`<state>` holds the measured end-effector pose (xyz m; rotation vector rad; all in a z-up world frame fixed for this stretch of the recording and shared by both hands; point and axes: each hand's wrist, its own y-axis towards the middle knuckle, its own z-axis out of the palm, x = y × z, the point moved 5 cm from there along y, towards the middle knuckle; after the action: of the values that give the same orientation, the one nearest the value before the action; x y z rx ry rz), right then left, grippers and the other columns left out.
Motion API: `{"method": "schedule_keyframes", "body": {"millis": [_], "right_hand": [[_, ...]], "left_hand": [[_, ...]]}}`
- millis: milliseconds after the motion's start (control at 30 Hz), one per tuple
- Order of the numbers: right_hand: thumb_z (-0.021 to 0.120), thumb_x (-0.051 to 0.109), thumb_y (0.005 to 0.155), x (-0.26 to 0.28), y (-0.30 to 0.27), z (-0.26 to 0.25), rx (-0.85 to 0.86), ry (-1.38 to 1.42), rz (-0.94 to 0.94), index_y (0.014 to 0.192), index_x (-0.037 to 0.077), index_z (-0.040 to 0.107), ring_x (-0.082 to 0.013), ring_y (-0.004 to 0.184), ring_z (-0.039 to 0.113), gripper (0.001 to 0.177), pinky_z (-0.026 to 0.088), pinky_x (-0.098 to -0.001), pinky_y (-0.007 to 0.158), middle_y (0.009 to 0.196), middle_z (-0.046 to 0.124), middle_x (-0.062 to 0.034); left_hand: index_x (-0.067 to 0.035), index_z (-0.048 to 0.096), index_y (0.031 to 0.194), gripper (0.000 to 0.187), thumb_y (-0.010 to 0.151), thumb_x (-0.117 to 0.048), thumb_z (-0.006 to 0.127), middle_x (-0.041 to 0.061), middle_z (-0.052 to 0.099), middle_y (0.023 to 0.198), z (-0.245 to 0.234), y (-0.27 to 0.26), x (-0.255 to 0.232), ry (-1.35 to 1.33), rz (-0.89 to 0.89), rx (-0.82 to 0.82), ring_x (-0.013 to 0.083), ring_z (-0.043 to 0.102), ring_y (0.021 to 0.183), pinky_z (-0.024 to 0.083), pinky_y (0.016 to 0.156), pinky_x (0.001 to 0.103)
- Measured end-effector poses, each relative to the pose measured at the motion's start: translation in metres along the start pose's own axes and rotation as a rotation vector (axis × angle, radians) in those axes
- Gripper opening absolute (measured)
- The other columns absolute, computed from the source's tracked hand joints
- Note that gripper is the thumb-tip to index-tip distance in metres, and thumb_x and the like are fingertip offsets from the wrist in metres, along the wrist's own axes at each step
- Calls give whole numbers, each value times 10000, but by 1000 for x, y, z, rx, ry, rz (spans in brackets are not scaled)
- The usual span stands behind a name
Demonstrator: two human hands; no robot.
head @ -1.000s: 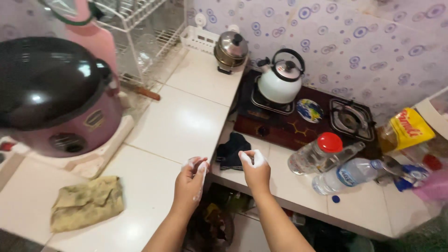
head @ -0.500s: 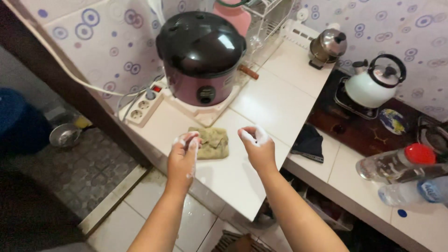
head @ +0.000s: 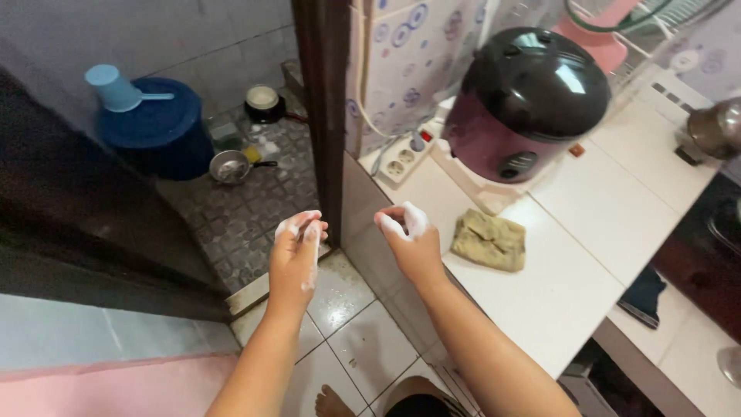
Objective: Washing kitchen utensils like spoons and forks using a sponge and soap in a bathroom setting.
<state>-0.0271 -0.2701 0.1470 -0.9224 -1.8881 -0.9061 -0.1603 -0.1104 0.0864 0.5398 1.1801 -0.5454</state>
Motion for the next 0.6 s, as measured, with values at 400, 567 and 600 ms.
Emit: {"method": "schedule_keyframes", "body": {"millis": [400, 567, 600], "right_hand": [[713, 216, 927, 6, 110, 183, 297, 215, -47, 963, 19, 723, -90, 757, 586, 200, 476, -251, 676, 814, 675, -16], [663, 216, 948, 18, 192, 260, 484, 457, 63, 1004, 52, 698, -80, 830, 615, 177, 488, -236, 708, 911, 695, 5], [647, 223, 946, 26, 208, 272, 520, 504, 110, 1013, 67, 682, -72, 871, 638, 173, 502, -231, 733, 950, 711, 15]], "left_hand": [[-30, 622, 1256, 260, 1033, -159, 588, 69, 665, 1200, -117, 115, 6, -16, 134, -226, 147, 663, 1084, 529, 951, 293], [-29, 614, 1261, 263, 1026, -146, 591, 65, 644, 1227, -156, 198, -15, 35, 258, -298, 145, 656, 1078, 530, 944, 287], [-28, 613, 1263, 259, 1033, -144, 585, 60, 633, 1228, -161, 217, -23, 38, 288, -308, 132, 655, 1071, 527, 943, 275]]}}
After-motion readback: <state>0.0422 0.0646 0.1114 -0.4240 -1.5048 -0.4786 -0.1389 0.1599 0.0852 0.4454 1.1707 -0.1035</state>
